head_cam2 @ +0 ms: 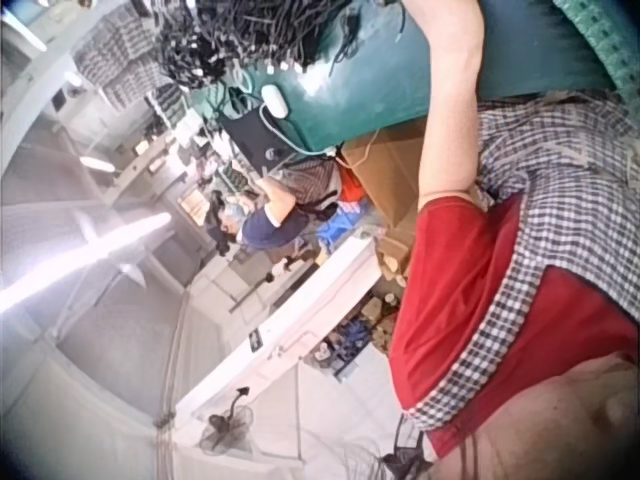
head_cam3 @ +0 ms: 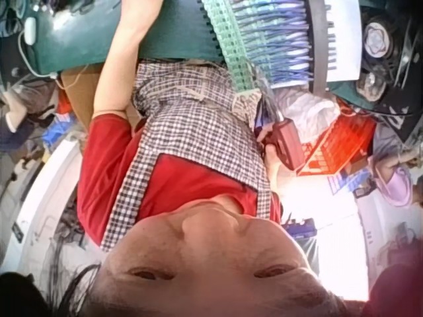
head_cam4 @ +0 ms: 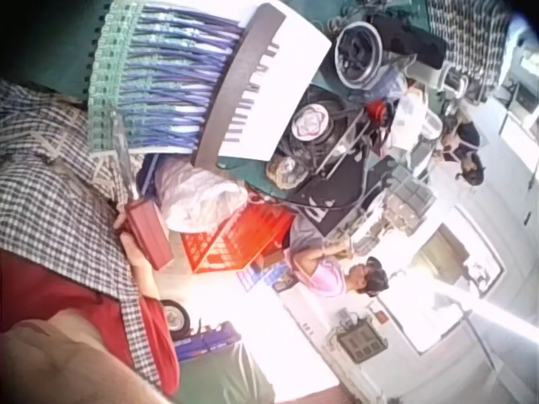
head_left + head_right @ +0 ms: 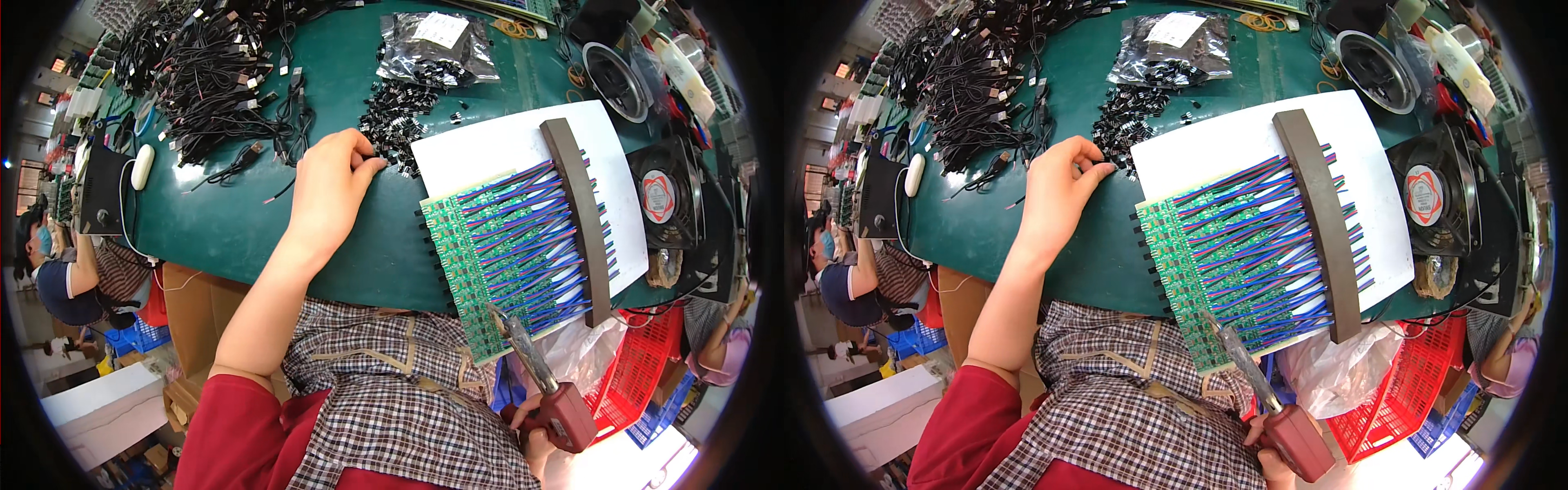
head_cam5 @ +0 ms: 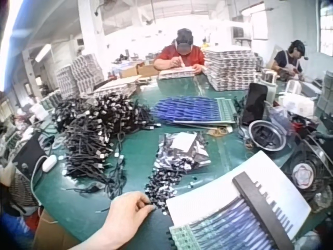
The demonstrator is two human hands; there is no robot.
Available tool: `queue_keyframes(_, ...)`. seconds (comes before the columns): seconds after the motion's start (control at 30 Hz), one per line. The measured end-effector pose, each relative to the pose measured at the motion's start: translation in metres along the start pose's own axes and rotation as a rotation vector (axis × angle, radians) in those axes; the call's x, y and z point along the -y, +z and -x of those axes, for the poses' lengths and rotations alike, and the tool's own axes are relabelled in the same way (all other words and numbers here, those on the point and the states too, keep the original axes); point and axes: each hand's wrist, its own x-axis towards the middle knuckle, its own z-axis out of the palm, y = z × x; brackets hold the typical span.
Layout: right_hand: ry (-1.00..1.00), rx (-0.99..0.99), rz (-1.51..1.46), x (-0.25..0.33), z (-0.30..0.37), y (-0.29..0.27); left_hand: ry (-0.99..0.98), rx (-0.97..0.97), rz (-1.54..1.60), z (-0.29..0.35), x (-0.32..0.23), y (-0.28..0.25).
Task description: The person solders electronic components onto circuit boards using a soldering iron, then solders wire cables onto the boards before lifting the assembled unit.
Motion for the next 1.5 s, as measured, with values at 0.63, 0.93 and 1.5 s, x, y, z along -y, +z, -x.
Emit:
queue_keyframes(0.63, -0.025, 0.073, -0.223, -0.016, 0.007, -0.014, -0.060, 0.139, 0.224, 0.012, 0.012, -0.038)
queue_keyframes(0.93, -0.116, 0.058, -0.237, -0.021, 0.000, -0.015, -0.600, 0.757, 1.169, 0.094, -0.053, -0.027)
queue_keyframes(1.5, -0.067, 0.121, -0.094, -0.009, -0.001, -0.017, -0.426, 0.518, 0.947, 0.120, -0.083, 0.001)
